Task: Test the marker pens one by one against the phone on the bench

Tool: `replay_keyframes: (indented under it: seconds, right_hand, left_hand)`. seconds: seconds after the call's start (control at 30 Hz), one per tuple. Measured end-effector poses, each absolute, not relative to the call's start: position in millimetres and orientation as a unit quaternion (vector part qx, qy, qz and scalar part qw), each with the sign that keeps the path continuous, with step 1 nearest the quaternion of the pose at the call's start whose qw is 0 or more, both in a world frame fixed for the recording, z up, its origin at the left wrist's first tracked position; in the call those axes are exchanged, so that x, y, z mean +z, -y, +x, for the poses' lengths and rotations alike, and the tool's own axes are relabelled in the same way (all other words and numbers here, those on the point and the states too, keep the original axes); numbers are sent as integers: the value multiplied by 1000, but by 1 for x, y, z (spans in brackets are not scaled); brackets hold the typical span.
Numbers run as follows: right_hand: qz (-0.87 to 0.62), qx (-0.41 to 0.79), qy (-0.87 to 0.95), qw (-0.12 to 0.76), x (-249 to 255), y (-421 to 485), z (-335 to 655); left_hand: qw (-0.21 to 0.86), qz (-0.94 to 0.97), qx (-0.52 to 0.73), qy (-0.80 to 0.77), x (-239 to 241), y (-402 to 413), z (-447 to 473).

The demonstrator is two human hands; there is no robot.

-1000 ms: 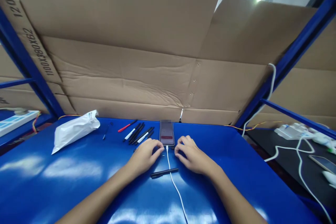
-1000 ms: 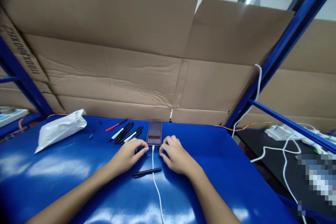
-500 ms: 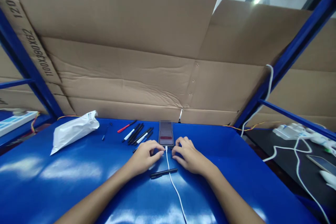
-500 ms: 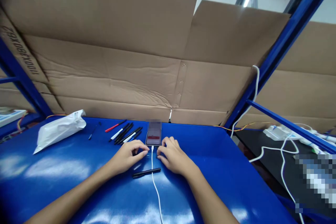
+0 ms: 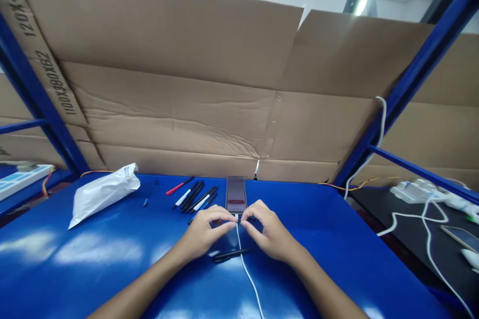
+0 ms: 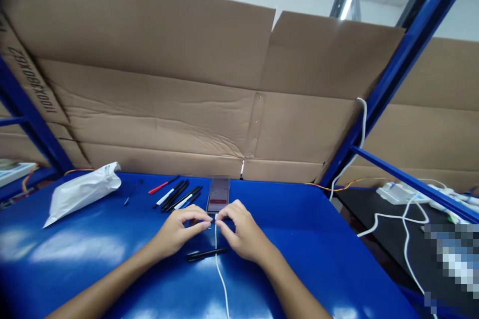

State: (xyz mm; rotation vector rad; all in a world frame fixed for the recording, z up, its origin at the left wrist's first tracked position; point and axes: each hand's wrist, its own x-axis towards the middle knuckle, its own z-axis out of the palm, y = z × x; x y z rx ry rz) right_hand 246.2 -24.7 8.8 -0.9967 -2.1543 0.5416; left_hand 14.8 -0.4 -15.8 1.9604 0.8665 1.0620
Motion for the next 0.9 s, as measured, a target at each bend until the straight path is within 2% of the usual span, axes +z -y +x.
replay_keyframes:
  seconds: [0.47, 0.6, 0.9]
  right_hand:
    - [-375, 206, 834, 348, 6, 24, 246]
    - [-370, 197, 835, 357, 2, 25, 243]
    - [-355, 172, 835, 383, 1, 24, 241]
  left_hand:
    - [370, 760, 412, -339, -16, 4, 17]
    - [376, 739, 399, -392, -16, 5, 18]
    - [497, 692, 353, -387, -19, 3, 18]
